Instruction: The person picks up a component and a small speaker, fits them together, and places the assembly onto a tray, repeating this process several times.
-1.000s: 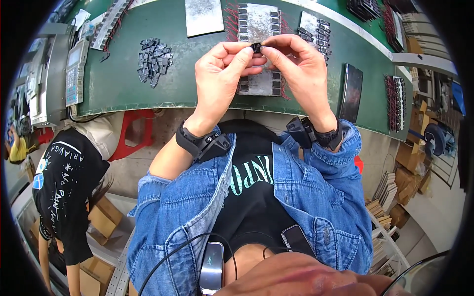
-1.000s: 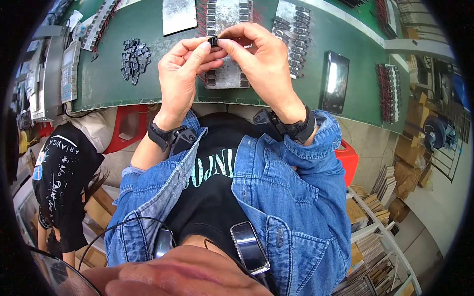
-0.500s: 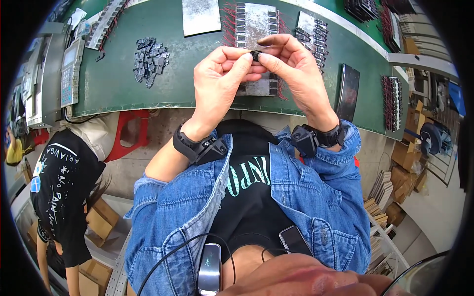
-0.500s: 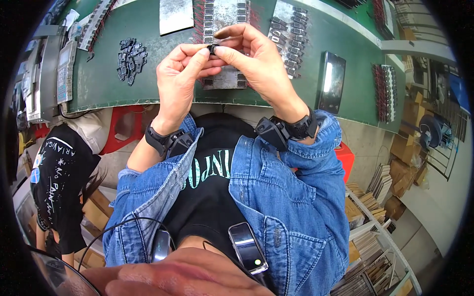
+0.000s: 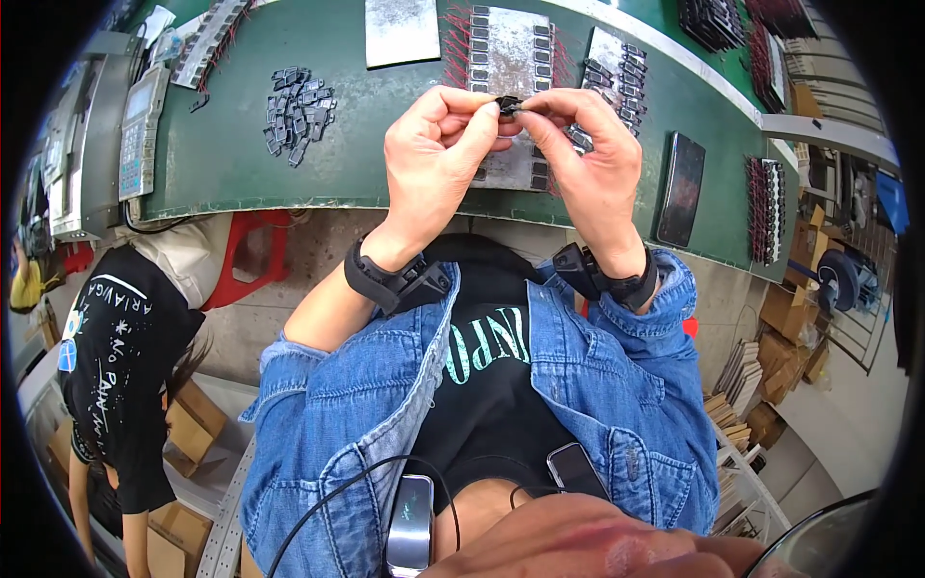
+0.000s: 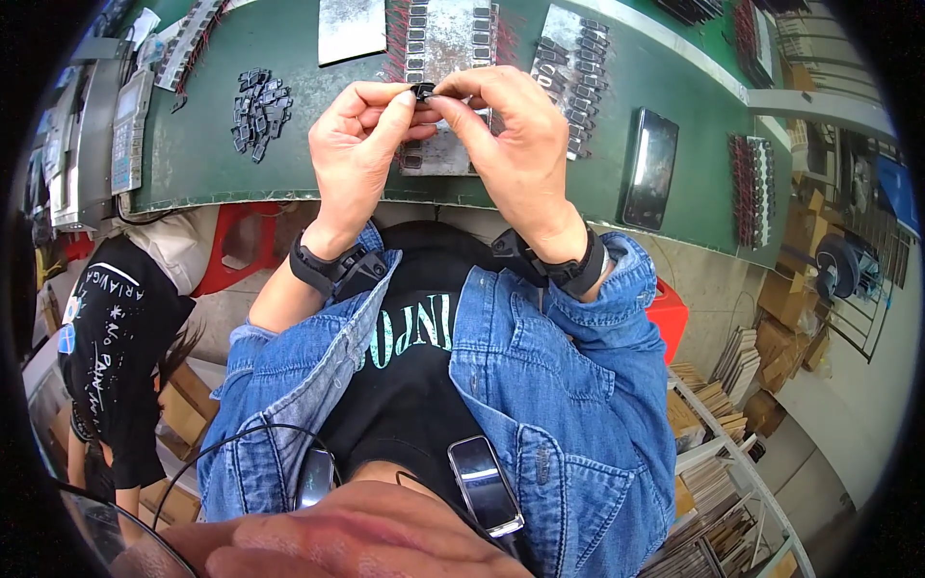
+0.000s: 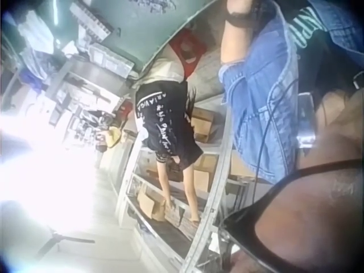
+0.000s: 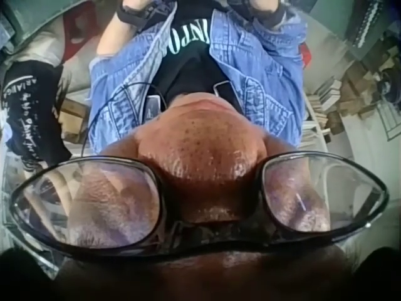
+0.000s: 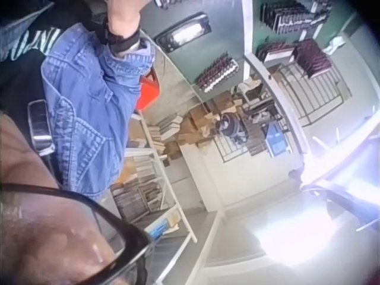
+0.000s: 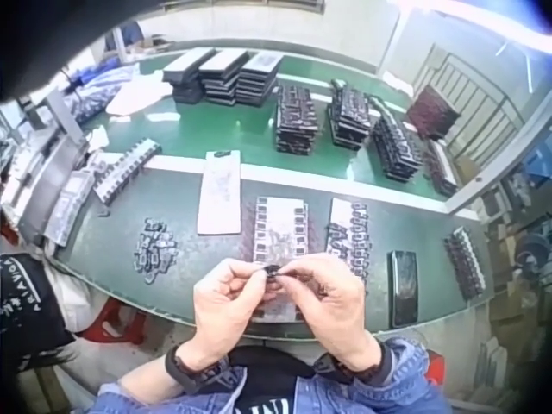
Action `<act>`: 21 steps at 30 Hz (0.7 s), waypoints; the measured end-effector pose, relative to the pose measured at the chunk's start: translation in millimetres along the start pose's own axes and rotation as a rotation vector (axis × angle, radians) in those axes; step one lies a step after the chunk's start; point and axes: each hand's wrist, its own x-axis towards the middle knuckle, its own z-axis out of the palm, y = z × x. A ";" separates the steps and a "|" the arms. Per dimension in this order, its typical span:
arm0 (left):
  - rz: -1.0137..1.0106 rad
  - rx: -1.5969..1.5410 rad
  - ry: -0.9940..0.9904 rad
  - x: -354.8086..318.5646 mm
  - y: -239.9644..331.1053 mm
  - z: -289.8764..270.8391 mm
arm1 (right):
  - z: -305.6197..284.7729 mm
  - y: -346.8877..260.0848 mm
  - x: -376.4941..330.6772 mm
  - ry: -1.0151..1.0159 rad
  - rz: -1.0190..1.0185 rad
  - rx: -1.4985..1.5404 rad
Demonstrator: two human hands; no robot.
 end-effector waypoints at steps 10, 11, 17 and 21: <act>-0.047 0.011 0.002 5.5 3.5 13.2 | -16.4 17.8 14.7 -0.139 0.312 0.407; -0.051 0.011 0.001 6.1 4.6 14.0 | -18.2 19.3 15.8 -0.184 0.371 0.473; -0.091 0.037 -0.013 8.6 5.4 14.9 | -23.6 21.7 18.5 -0.299 0.528 0.608; -0.092 0.016 0.006 9.7 3.5 15.2 | -16.9 25.3 16.5 -0.264 0.479 0.574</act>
